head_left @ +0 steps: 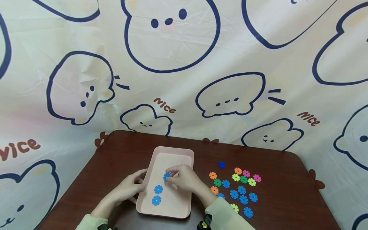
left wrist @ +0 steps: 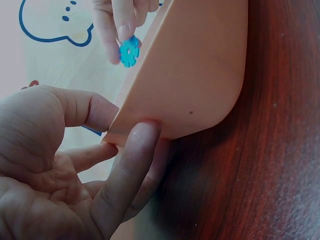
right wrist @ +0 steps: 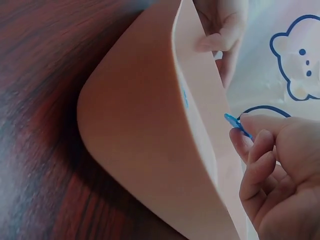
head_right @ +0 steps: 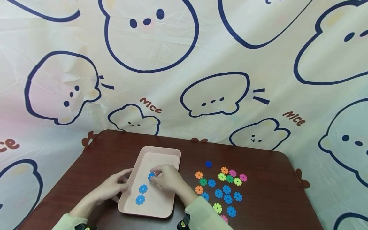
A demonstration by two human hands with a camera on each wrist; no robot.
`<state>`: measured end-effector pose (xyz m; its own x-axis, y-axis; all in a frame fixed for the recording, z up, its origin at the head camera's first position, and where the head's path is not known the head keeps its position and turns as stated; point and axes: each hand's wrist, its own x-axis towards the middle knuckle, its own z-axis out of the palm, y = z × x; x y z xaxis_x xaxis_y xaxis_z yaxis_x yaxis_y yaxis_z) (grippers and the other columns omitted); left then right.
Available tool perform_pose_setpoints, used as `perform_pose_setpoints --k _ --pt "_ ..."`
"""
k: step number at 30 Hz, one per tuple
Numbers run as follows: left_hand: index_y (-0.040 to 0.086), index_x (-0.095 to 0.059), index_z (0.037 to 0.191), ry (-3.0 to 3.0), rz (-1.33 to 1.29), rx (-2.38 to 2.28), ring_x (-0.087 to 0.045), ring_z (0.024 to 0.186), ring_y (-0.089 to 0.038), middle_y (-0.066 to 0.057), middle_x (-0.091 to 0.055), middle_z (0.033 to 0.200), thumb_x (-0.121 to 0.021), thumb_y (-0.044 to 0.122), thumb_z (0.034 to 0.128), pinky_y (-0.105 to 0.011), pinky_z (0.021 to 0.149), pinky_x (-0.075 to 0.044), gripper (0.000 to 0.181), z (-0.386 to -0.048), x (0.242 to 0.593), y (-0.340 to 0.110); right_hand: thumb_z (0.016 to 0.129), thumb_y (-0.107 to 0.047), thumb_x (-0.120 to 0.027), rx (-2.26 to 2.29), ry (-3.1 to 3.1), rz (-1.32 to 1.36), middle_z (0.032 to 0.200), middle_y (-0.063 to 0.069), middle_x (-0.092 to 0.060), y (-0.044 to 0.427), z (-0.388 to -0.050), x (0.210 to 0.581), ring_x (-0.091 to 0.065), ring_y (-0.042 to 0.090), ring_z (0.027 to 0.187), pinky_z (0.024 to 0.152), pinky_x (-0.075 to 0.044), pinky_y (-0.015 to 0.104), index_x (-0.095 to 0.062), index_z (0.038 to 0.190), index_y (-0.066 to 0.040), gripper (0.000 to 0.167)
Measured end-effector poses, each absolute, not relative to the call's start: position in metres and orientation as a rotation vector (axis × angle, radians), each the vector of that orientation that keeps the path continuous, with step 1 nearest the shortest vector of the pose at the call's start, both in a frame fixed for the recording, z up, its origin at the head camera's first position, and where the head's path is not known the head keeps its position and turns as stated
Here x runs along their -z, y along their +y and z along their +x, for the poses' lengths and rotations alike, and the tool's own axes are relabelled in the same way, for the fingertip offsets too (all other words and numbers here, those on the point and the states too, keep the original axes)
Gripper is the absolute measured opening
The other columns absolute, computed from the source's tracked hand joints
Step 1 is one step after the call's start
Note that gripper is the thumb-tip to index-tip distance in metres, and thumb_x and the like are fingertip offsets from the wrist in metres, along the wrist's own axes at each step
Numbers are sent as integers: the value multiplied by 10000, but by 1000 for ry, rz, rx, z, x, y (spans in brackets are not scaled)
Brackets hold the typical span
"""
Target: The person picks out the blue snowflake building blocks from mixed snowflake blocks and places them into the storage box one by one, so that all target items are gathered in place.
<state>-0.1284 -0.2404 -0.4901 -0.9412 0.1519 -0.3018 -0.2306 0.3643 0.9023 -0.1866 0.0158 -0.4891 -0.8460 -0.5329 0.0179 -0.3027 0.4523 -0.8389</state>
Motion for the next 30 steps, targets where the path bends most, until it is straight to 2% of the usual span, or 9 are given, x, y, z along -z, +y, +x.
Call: perform_pose_setpoints --k 5,12,19,25,30 --pt "30 -389 1566 2294 -61 -1609 -671 791 -266 -193 -561 1084 -636 31 905 -471 495 -590 706 -129 489 -240 909 -160 -806 1301 2478 -719 852 -87 -683 8 -189 492 -608 79 559 499 -504 226 -782 1167 -60 279" --pt "19 -380 1566 2292 -44 -1613 -665 769 -266 -191 -564 1070 -641 35 904 -472 495 -592 711 -129 489 -239 907 -189 -807 1197 2552 -714 859 -116 -672 0 -191 497 -596 33 775 664 -523 225 -795 1145 -98 255" --pt "17 -381 1564 2293 -47 -1613 -665 763 -267 -192 -564 1073 -640 35 907 -471 498 -593 706 -129 490 -240 885 -192 -823 1183 2590 -747 846 -120 -704 -7 -193 501 -626 11 808 741 -533 229 -804 1102 -101 236" --pt "27 -393 1561 2304 -67 -1603 -664 785 -267 -186 -566 1080 -649 41 909 -478 510 -598 701 -129 492 -239 912 -207 -791 1177 2593 -713 887 -138 -708 -6 -192 502 -634 29 874 807 -545 270 -794 1137 -112 244" --pt "28 -399 1558 2315 -70 -1601 -666 782 -270 -186 -566 1076 -652 40 905 -476 505 -596 701 -128 493 -240 934 -211 -760 1204 2582 -705 923 -126 -709 1 -190 495 -631 61 879 789 -544 296 -782 1175 -118 260"
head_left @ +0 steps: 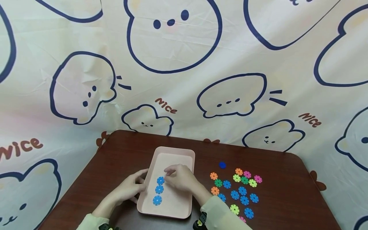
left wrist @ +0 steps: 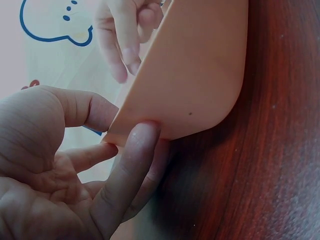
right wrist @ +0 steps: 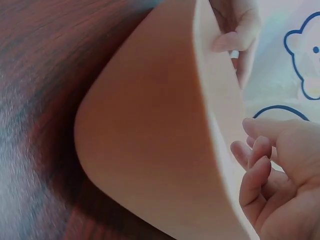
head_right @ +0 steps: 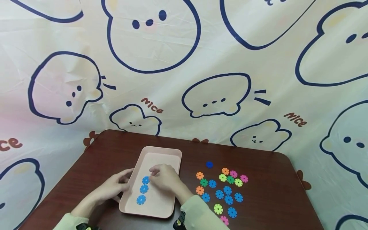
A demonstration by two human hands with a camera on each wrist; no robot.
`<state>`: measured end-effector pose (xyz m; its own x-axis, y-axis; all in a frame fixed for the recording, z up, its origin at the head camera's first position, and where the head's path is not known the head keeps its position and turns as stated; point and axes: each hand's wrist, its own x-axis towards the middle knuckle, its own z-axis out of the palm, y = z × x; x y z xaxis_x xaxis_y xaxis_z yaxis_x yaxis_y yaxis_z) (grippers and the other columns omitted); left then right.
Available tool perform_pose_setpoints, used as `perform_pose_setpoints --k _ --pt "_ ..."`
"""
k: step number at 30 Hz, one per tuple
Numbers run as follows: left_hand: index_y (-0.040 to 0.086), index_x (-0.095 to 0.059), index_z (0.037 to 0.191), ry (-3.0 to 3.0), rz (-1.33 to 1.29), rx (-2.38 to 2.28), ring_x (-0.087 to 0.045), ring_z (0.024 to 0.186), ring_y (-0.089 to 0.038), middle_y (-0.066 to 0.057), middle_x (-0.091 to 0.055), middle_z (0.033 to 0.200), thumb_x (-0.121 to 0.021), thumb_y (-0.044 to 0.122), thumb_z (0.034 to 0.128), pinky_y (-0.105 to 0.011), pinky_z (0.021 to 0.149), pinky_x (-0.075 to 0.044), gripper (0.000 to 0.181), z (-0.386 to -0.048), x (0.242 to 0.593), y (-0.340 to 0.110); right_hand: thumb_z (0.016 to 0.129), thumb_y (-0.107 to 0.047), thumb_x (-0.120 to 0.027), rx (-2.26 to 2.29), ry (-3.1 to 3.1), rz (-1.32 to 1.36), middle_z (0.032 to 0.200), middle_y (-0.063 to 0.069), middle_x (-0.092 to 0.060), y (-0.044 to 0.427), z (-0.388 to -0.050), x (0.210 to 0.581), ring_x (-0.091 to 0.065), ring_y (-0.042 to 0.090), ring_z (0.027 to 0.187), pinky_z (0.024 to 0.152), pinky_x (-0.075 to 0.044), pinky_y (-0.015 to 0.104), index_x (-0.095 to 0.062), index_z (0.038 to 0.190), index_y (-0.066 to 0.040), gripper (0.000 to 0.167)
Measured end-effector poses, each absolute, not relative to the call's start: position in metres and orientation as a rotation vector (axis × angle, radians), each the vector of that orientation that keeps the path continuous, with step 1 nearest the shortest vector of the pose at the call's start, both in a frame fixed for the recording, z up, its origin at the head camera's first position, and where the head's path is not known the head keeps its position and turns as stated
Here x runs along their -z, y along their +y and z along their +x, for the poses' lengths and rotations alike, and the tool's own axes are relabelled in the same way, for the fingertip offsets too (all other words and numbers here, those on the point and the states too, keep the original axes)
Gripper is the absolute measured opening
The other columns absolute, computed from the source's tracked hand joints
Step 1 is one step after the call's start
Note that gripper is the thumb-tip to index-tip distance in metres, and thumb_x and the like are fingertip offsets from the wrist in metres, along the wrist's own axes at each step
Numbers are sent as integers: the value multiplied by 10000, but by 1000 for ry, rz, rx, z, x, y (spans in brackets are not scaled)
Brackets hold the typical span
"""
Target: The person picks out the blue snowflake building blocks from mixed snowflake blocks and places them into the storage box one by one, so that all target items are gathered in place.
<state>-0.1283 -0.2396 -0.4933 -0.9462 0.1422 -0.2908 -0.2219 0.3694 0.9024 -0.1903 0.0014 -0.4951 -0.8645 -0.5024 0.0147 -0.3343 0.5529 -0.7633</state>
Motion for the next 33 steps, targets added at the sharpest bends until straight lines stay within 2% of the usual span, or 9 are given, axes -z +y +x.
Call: perform_pose_setpoints --k 8,15,17,21,24,33 --pt "15 -388 1563 2312 -52 -1614 -671 763 -267 -193 -563 1075 -635 27 899 -462 480 -585 708 -129 495 -240 952 -251 -752 1213 2603 -692 965 -110 -710 24 -189 478 -614 90 838 705 -528 289 -778 1190 -128 269" --pt "22 -392 1564 2317 -73 -1603 -666 776 -273 -193 -569 1087 -640 31 901 -469 486 -587 708 -128 494 -239 958 -294 -750 1221 2637 -648 1001 -100 -714 52 -188 473 -593 135 659 600 -533 295 -776 1199 -151 282" --pt "24 -393 1565 2321 -78 -1599 -664 773 -272 -192 -570 1089 -641 32 902 -469 486 -586 707 -129 495 -239 957 -289 -752 1228 2651 -642 997 -104 -712 61 -187 472 -595 157 673 594 -536 304 -775 1197 -148 279" --pt "23 -392 1565 2322 -73 -1597 -666 771 -270 -192 -569 1089 -640 34 907 -469 488 -587 703 -129 495 -239 959 -265 -750 1256 2678 -662 988 -104 -715 81 -187 473 -638 152 792 663 -552 300 -772 1195 -126 274" --pt "19 -391 1564 2316 -70 -1601 -668 784 -273 -197 -567 1094 -636 31 909 -472 488 -587 700 -129 494 -239 970 -268 -742 1257 2687 -659 1012 -84 -726 98 -188 477 -640 130 786 663 -558 299 -767 1207 -124 278" --pt "19 -385 1569 2307 -65 -1604 -665 792 -271 -196 -564 1089 -632 31 910 -470 485 -584 704 -128 492 -240 974 -273 -741 1259 2690 -448 1072 -9 -725 148 -188 486 -554 170 582 537 -514 319 -744 1237 -127 300"
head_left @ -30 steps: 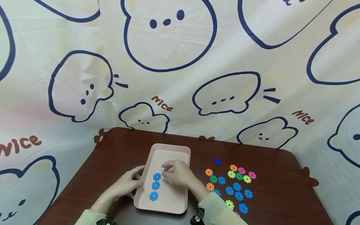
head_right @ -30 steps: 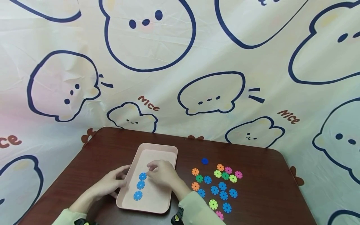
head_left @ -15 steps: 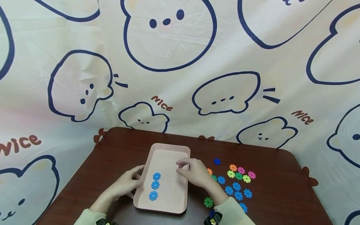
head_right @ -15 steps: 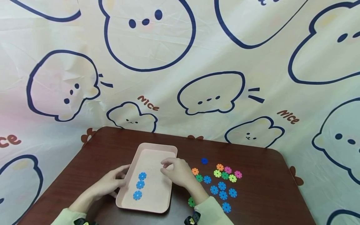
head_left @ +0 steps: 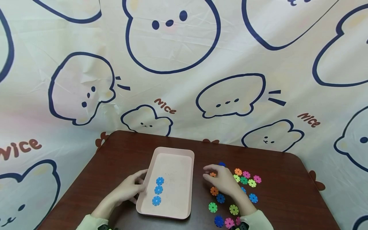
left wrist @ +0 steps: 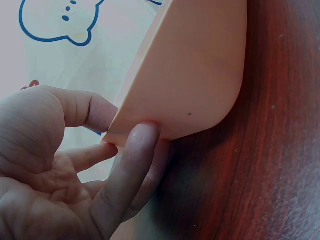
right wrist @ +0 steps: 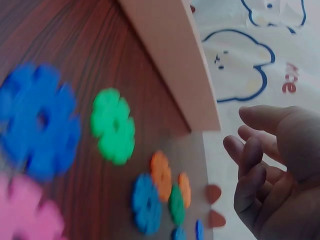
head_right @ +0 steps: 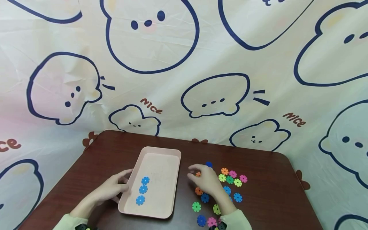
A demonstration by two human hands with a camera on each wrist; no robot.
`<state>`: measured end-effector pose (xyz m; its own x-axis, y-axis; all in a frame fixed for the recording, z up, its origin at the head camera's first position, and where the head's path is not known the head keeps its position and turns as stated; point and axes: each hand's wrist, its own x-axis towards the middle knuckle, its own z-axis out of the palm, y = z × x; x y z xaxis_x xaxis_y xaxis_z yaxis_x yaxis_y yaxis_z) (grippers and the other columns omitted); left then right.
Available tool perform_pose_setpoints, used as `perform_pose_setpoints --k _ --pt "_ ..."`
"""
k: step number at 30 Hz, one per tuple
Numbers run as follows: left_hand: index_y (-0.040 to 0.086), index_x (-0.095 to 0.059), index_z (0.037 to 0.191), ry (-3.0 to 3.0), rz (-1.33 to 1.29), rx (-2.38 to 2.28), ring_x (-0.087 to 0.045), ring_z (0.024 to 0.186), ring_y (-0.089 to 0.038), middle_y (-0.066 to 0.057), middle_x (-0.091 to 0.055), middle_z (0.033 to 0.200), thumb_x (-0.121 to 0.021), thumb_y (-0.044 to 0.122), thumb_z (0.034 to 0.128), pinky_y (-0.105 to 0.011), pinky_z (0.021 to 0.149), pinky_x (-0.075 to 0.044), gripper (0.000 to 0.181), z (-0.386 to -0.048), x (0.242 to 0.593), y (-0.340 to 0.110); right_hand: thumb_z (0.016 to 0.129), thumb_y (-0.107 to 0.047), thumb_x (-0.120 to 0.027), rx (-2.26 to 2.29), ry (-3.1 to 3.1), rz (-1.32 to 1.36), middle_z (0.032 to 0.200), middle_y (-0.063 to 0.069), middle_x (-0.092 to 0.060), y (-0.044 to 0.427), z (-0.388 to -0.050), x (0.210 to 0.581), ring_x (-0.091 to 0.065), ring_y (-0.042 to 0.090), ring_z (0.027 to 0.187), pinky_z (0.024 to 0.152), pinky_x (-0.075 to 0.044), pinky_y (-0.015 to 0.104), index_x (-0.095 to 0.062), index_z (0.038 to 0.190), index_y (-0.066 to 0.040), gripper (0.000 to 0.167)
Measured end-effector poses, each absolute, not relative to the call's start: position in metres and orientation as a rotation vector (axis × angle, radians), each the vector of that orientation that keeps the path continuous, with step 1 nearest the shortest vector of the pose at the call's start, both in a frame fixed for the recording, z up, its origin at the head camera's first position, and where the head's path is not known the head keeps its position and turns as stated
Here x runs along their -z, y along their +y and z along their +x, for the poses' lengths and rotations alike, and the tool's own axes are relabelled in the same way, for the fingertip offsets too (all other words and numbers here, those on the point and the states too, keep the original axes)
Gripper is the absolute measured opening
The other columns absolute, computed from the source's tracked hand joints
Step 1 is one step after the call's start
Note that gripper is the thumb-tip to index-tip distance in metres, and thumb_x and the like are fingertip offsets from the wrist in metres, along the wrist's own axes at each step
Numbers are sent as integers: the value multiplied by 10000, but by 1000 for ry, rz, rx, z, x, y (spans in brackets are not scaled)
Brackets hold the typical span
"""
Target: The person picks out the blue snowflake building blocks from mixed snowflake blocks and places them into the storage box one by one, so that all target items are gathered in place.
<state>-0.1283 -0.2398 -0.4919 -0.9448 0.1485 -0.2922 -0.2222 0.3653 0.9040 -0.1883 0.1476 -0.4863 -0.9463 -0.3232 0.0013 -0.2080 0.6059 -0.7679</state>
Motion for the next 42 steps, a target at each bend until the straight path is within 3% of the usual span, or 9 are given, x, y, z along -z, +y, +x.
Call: perform_pose_setpoints --k 8,15,23,28,36,42 --pt "22 -381 1572 2303 -72 -1602 -669 801 -277 -198 -564 1096 -629 32 913 -476 489 -585 704 -128 490 -240 937 -272 -785 1262 2718 -215 995 -43 -709 181 -184 500 -536 190 601 531 -470 324 -757 1198 -171 282" --pt "24 -388 1568 2308 -76 -1600 -670 808 -276 -195 -568 1096 -631 33 915 -481 500 -590 697 -129 492 -239 917 -232 -805 1223 2772 -117 948 -30 -667 200 -181 505 -515 199 651 566 -461 320 -762 1188 -136 290" --pt "15 -389 1564 2302 -60 -1615 -665 803 -276 -192 -573 1089 -631 21 905 -482 498 -591 702 -128 493 -239 881 -286 -842 1133 2814 -63 937 -31 -651 216 -181 515 -561 186 863 723 -478 358 -773 1170 -145 329" --pt "18 -388 1566 2302 -59 -1617 -665 797 -273 -195 -572 1091 -633 21 903 -480 498 -591 708 -127 492 -240 837 -354 -875 1043 2835 -79 957 -28 -654 224 -180 519 -582 180 911 825 -525 411 -777 1160 -152 393" --pt "14 -379 1570 2299 -46 -1620 -664 787 -267 -197 -566 1092 -627 24 912 -476 494 -589 703 -127 492 -240 844 -311 -873 1043 2816 -81 858 -1 -591 223 -178 519 -529 187 796 689 -444 349 -785 1037 -158 261" --pt "17 -390 1566 2305 -54 -1616 -665 778 -268 -194 -570 1085 -630 23 903 -477 492 -589 705 -127 492 -240 872 -264 -851 1007 2808 -87 829 13 -556 221 -179 519 -513 181 742 649 -423 332 -752 1038 -128 236"
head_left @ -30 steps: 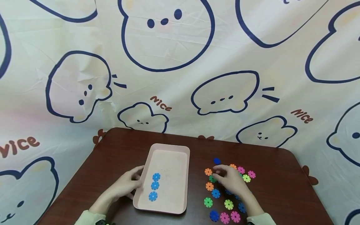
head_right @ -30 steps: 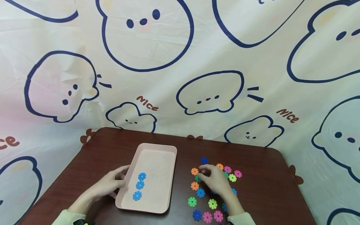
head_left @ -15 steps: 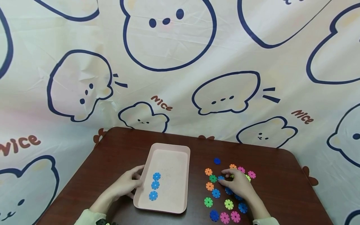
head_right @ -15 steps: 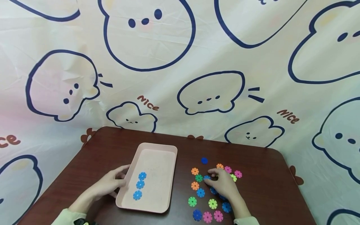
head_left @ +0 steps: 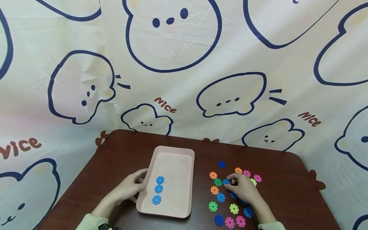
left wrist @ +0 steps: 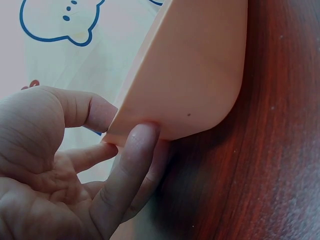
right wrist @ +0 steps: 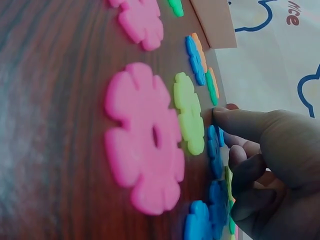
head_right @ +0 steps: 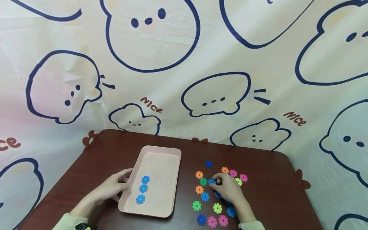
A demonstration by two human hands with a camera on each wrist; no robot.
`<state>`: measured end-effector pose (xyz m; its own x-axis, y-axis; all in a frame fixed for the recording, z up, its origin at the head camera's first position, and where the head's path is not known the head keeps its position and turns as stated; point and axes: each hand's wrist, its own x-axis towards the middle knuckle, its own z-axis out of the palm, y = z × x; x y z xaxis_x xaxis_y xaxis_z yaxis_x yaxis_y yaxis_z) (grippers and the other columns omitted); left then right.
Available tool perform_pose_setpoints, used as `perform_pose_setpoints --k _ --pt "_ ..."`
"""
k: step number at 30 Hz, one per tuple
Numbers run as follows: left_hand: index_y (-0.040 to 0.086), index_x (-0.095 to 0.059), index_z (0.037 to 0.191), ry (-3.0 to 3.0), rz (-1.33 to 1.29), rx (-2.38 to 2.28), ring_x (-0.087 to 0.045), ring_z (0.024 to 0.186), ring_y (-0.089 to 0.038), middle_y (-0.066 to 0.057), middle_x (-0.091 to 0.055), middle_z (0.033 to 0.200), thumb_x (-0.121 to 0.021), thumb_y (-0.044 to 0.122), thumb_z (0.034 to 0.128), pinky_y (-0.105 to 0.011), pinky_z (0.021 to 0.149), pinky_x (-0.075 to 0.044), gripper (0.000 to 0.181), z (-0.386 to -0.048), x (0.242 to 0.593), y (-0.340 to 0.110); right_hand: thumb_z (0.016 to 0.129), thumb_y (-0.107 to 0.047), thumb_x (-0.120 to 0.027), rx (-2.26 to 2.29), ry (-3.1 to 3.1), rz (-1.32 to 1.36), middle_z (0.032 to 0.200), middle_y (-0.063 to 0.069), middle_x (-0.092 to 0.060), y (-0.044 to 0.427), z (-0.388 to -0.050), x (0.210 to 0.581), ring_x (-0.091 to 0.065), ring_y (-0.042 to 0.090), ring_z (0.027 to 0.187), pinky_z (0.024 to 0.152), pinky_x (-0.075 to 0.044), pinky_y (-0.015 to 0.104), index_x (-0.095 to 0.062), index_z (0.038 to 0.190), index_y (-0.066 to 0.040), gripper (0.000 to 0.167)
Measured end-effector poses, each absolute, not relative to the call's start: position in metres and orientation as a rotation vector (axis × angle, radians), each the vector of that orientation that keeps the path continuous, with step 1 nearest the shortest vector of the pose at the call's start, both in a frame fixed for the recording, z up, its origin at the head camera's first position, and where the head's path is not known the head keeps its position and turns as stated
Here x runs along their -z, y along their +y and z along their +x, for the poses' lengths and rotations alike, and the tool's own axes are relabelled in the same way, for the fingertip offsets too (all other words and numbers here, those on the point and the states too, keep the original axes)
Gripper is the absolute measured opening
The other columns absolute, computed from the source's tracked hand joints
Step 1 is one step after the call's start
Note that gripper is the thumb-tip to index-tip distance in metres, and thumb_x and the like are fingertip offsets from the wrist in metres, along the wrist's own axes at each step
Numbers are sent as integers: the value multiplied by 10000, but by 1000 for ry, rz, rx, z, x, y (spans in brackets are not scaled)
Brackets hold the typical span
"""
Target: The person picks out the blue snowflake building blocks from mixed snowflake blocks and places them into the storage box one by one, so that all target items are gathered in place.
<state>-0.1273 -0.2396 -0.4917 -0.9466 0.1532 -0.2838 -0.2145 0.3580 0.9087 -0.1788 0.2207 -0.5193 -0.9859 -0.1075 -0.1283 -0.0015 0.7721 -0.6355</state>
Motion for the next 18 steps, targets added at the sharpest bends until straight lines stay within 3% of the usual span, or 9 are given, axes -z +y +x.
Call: perform_pose_setpoints --k 13,18 --pt "17 -386 1568 2302 -52 -1615 -664 799 -272 -192 -575 1092 -631 27 918 -478 495 -589 696 -128 491 -240 876 -264 -847 913 2878 -140 966 -26 -626 216 -178 516 -559 175 855 806 -525 400 -726 1050 -169 232" --pt "19 -389 1567 2306 -58 -1609 -665 798 -273 -190 -572 1089 -636 30 919 -481 501 -592 694 -127 492 -240 875 -244 -848 918 2879 -158 951 -46 -622 215 -177 516 -550 165 834 778 -513 390 -714 1055 -185 232"
